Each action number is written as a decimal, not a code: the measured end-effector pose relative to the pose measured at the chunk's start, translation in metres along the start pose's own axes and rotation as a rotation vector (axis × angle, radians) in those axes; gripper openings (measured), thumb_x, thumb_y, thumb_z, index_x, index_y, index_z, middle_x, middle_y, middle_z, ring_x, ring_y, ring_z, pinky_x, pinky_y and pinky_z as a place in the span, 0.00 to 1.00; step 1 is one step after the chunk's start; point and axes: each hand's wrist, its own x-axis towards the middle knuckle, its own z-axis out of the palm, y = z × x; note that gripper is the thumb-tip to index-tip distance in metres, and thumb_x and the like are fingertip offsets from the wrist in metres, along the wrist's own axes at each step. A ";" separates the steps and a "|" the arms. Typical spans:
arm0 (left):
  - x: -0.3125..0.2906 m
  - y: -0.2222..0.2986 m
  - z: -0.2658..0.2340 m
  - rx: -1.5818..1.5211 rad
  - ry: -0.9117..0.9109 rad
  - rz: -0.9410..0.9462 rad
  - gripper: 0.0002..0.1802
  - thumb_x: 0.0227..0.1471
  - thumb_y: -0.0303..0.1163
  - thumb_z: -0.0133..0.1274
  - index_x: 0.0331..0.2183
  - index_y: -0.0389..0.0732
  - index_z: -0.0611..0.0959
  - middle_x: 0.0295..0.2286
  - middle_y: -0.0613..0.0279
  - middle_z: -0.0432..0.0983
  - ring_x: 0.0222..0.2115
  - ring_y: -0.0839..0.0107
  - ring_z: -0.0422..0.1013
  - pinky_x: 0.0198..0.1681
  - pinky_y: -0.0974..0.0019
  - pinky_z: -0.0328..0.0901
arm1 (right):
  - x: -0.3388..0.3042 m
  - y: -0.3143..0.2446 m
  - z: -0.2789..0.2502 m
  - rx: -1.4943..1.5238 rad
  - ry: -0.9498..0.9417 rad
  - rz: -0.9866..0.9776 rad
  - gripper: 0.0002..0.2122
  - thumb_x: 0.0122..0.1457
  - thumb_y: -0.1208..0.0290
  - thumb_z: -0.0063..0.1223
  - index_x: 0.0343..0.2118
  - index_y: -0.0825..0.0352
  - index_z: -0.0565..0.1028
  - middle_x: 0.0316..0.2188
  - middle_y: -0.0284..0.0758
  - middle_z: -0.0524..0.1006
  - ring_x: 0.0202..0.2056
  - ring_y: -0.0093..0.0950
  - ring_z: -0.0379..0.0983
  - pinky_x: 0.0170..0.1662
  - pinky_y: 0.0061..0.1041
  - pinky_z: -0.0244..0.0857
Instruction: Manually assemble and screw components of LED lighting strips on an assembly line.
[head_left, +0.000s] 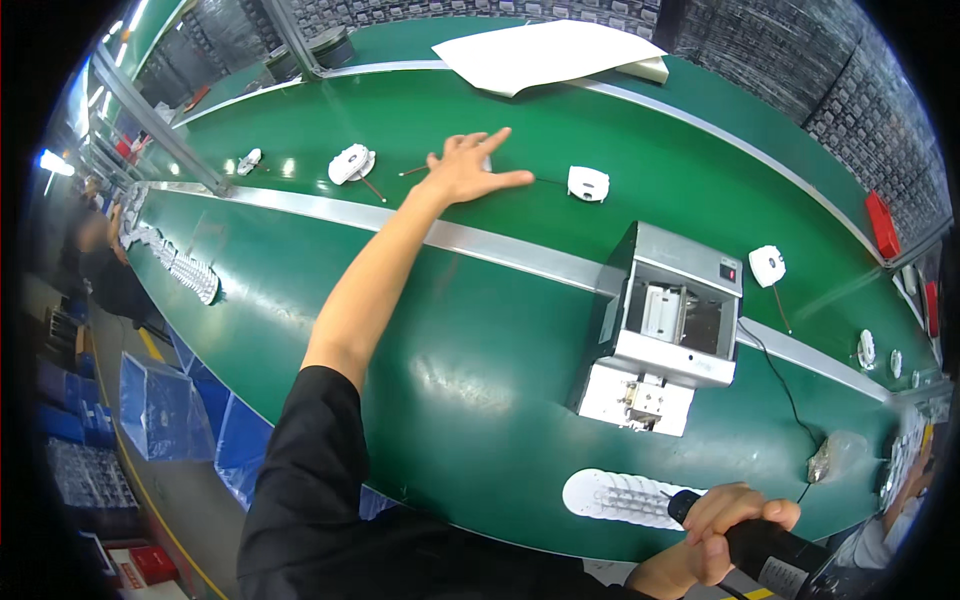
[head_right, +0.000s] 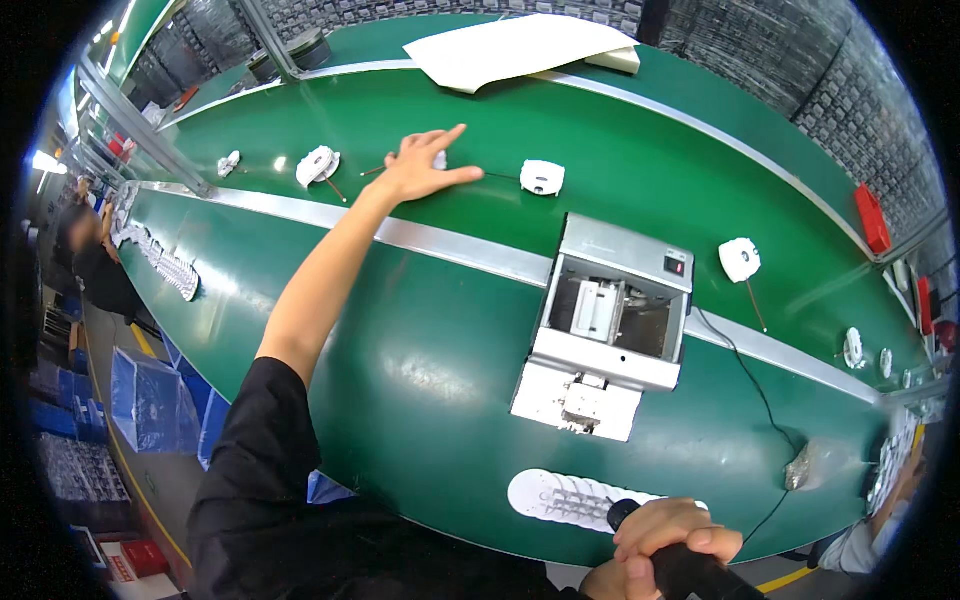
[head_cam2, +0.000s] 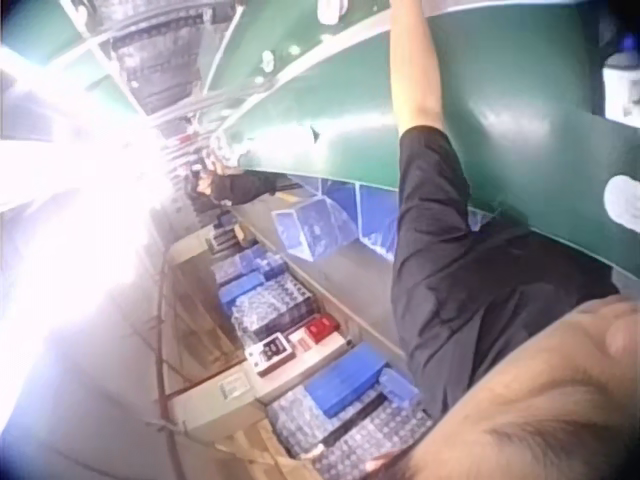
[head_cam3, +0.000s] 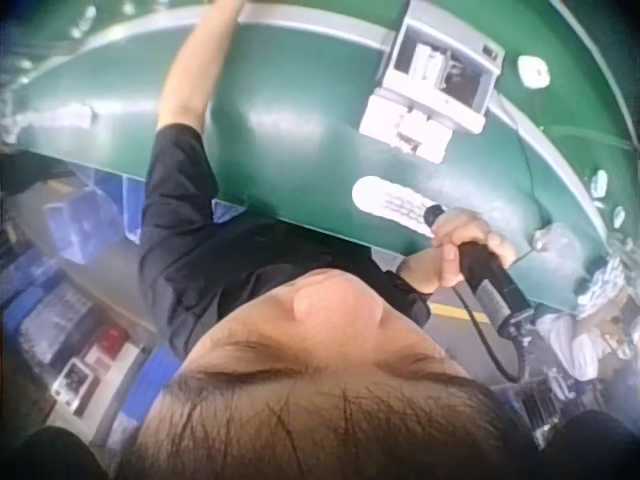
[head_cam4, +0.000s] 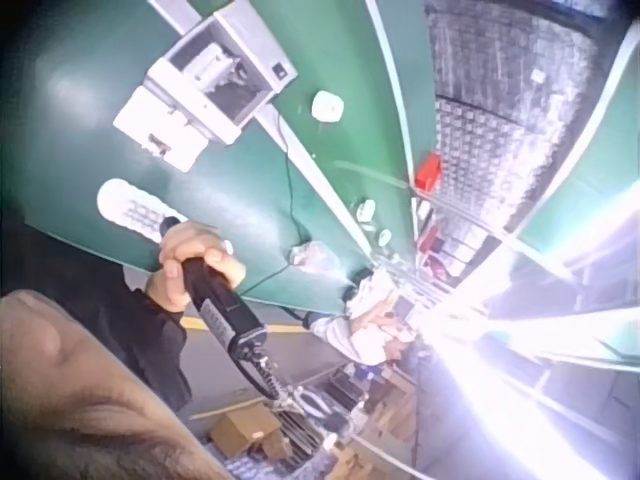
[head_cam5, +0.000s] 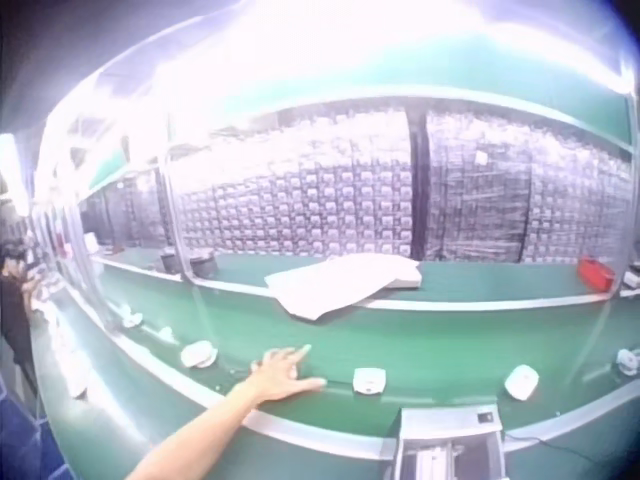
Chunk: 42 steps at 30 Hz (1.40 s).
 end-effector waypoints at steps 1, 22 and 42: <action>0.004 0.013 0.007 0.024 -0.016 0.051 0.60 0.26 0.78 0.49 0.60 0.61 0.56 0.60 0.51 0.49 0.61 0.46 0.39 0.55 0.26 0.33 | 0.000 0.000 0.000 -0.003 0.001 0.009 0.26 0.44 0.81 0.52 0.48 0.67 0.57 0.12 0.30 0.64 0.09 0.21 0.61 0.11 0.18 0.60; -0.073 0.027 0.007 0.054 0.219 0.373 0.24 0.31 0.52 0.59 0.33 0.49 0.83 0.35 0.58 0.68 0.41 0.59 0.63 0.42 0.53 0.57 | -0.013 0.000 0.009 0.047 -0.042 0.038 0.26 0.46 0.80 0.54 0.49 0.67 0.57 0.12 0.32 0.64 0.08 0.21 0.59 0.12 0.19 0.58; -0.218 -0.109 -0.125 0.203 0.003 -0.114 0.55 0.24 0.40 0.66 0.58 0.55 0.62 0.59 0.57 0.54 0.61 0.52 0.45 0.54 0.28 0.41 | -0.023 -0.014 0.026 0.136 0.045 0.187 0.25 0.46 0.80 0.52 0.49 0.68 0.58 0.14 0.32 0.63 0.11 0.22 0.58 0.16 0.21 0.58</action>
